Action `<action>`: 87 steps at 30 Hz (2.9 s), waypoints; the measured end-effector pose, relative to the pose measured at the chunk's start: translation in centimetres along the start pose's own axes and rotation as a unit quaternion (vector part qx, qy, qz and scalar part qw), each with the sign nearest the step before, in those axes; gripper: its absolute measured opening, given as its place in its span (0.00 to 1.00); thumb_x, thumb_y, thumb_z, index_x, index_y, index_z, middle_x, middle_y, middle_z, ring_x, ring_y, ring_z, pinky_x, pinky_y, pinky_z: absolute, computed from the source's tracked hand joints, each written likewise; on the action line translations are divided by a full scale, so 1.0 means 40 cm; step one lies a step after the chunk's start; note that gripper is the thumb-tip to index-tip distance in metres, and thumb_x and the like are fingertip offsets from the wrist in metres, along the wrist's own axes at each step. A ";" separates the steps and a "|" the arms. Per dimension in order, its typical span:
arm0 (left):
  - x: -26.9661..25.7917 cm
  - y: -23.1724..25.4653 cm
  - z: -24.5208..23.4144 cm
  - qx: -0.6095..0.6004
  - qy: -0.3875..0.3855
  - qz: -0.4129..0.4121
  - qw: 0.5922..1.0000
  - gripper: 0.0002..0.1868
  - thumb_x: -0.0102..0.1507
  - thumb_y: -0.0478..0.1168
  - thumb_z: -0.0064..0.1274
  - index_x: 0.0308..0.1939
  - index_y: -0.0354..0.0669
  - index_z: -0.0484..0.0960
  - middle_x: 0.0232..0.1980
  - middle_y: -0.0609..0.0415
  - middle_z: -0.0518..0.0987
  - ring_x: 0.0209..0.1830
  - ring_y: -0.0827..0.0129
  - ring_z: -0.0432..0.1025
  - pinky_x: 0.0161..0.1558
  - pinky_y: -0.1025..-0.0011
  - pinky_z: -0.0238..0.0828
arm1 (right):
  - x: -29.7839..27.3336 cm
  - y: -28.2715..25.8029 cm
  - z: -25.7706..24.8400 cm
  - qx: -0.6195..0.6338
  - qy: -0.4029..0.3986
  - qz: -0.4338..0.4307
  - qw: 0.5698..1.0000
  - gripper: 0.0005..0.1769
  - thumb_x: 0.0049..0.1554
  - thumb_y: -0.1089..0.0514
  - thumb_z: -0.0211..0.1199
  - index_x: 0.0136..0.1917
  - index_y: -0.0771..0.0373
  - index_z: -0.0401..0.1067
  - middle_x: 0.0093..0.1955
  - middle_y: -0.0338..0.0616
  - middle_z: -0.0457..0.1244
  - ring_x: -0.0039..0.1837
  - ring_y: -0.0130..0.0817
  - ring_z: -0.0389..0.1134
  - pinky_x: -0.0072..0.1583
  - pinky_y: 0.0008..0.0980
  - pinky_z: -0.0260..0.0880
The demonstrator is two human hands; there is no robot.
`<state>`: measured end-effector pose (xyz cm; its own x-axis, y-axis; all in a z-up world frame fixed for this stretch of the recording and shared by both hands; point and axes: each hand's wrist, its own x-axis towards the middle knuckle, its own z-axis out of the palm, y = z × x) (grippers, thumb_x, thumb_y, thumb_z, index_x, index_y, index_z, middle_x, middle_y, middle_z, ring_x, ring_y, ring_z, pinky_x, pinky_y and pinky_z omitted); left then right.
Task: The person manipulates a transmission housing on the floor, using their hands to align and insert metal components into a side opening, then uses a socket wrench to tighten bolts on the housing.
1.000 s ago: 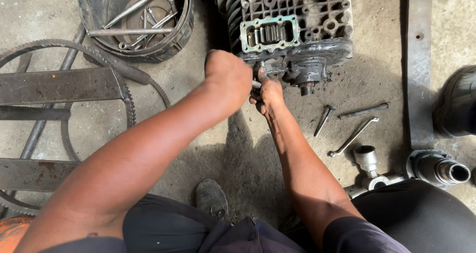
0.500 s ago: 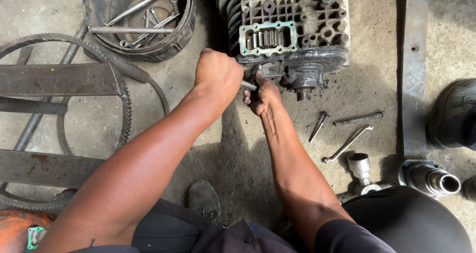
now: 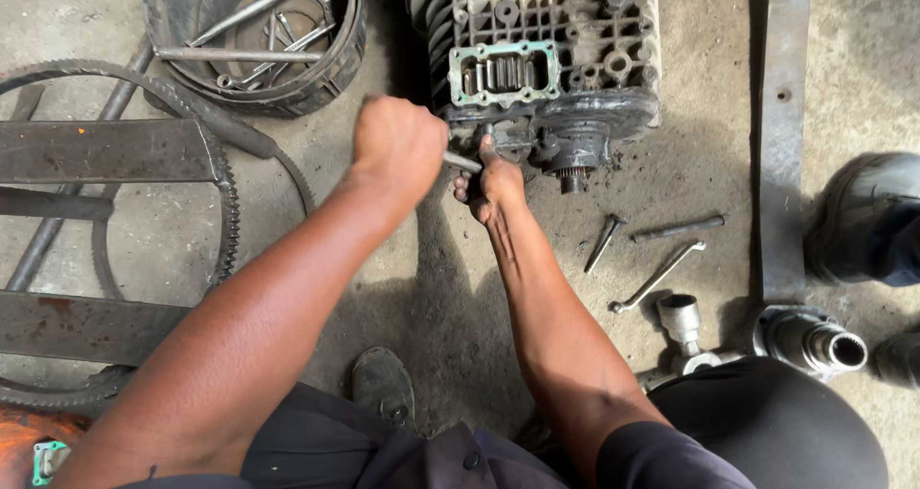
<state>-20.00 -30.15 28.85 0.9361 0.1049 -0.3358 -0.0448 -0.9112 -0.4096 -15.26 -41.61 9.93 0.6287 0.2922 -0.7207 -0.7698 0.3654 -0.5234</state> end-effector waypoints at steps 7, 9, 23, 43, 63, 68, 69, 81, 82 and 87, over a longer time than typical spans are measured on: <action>-0.024 0.065 -0.064 0.078 -0.086 0.058 0.991 0.14 0.67 0.46 0.52 0.52 0.48 0.85 0.49 0.56 0.84 0.47 0.64 0.78 0.43 0.62 0.69 | 0.025 0.032 -0.026 0.067 -0.083 -0.056 0.993 0.18 0.65 0.47 0.57 0.48 0.66 0.67 0.29 0.47 0.61 0.24 0.33 0.53 0.27 0.35 0.52; -0.002 0.066 -0.072 0.134 -0.089 0.086 0.983 0.19 0.65 0.47 0.53 0.57 0.44 0.82 0.54 0.52 0.82 0.51 0.58 0.77 0.45 0.54 0.69 | 0.044 0.038 -0.028 0.073 -0.076 -0.073 0.992 0.16 0.66 0.51 0.58 0.48 0.68 0.68 0.31 0.47 0.62 0.25 0.34 0.55 0.28 0.36 0.54; 0.016 0.048 -0.016 -0.036 -0.038 0.022 0.998 0.09 0.63 0.45 0.55 0.44 0.57 0.89 0.45 0.63 0.86 0.47 0.68 0.80 0.37 0.68 0.74 | 0.094 0.025 -0.030 0.138 -0.059 0.023 0.988 0.15 0.67 0.53 0.45 0.57 0.66 0.63 0.39 0.53 0.65 0.31 0.40 0.64 0.32 0.36 0.61; 0.115 0.081 0.510 -0.327 -0.068 -0.115 0.936 0.21 0.60 0.45 0.51 0.58 0.54 0.82 0.58 0.45 0.80 0.61 0.49 0.72 0.63 0.44 0.63 | 0.072 0.072 -0.045 -0.315 0.116 -0.179 0.925 0.23 0.62 0.44 0.61 0.51 0.70 0.72 0.38 0.54 0.67 0.39 0.46 0.68 0.42 0.50 0.73; 0.109 0.123 0.465 -0.317 -0.197 -0.114 0.921 0.14 0.64 0.41 0.54 0.52 0.49 0.85 0.59 0.44 0.82 0.64 0.49 0.73 0.65 0.50 0.62 | -0.005 0.073 -0.015 -0.395 0.182 -0.291 0.853 0.23 0.64 0.43 0.55 0.51 0.68 0.71 0.39 0.59 0.68 0.41 0.54 0.69 0.48 0.48 0.67; 0.124 0.192 0.535 -0.424 -0.119 -0.100 0.892 0.17 0.66 0.45 0.54 0.57 0.44 0.81 0.61 0.42 0.78 0.63 0.49 0.72 0.70 0.43 0.53 | -0.005 0.038 -0.059 -0.333 0.045 -0.271 0.902 0.20 0.65 0.46 0.58 0.51 0.67 0.73 0.38 0.56 0.65 0.36 0.45 0.62 0.43 0.49 0.63; 0.140 0.212 0.546 -0.462 -0.092 -0.103 0.876 0.17 0.66 0.43 0.54 0.58 0.44 0.80 0.61 0.42 0.76 0.63 0.49 0.71 0.70 0.41 0.49 | -0.001 0.034 -0.059 -0.349 0.064 -0.259 0.898 0.20 0.64 0.46 0.59 0.50 0.68 0.72 0.37 0.54 0.65 0.36 0.44 0.64 0.42 0.47 0.64; 0.056 0.032 0.354 -0.382 -0.222 -0.088 0.893 0.16 0.62 0.33 0.53 0.53 0.45 0.86 0.53 0.41 0.83 0.54 0.51 0.79 0.59 0.55 0.74 | -0.007 0.028 -0.052 -0.061 -0.025 -0.076 0.995 0.15 0.67 0.54 0.47 0.59 0.67 0.63 0.41 0.52 0.70 0.40 0.43 0.74 0.40 0.39 0.77; 0.045 0.004 0.297 -0.370 -0.198 -0.080 0.904 0.15 0.61 0.33 0.55 0.52 0.42 0.86 0.52 0.40 0.83 0.53 0.49 0.78 0.57 0.55 0.74 | -0.013 0.025 -0.046 -0.021 -0.026 -0.065 0.997 0.15 0.67 0.55 0.45 0.60 0.66 0.64 0.42 0.52 0.70 0.40 0.43 0.74 0.42 0.40 0.78; -0.032 -0.056 0.014 -0.315 -0.123 -0.032 0.941 0.09 0.60 0.30 0.57 0.43 0.36 0.85 0.42 0.42 0.82 0.42 0.53 0.79 0.48 0.55 0.75 | -0.002 0.033 -0.040 0.164 -0.048 0.030 0.985 0.17 0.69 0.54 0.36 0.56 0.66 0.63 0.44 0.56 0.67 0.40 0.41 0.70 0.42 0.38 0.79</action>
<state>-21.30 -28.00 29.74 0.8176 0.1850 -0.5452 0.2962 -0.9472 0.1228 -16.51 -42.55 8.57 0.6037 0.3986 -0.6904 -0.7381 0.6067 -0.2951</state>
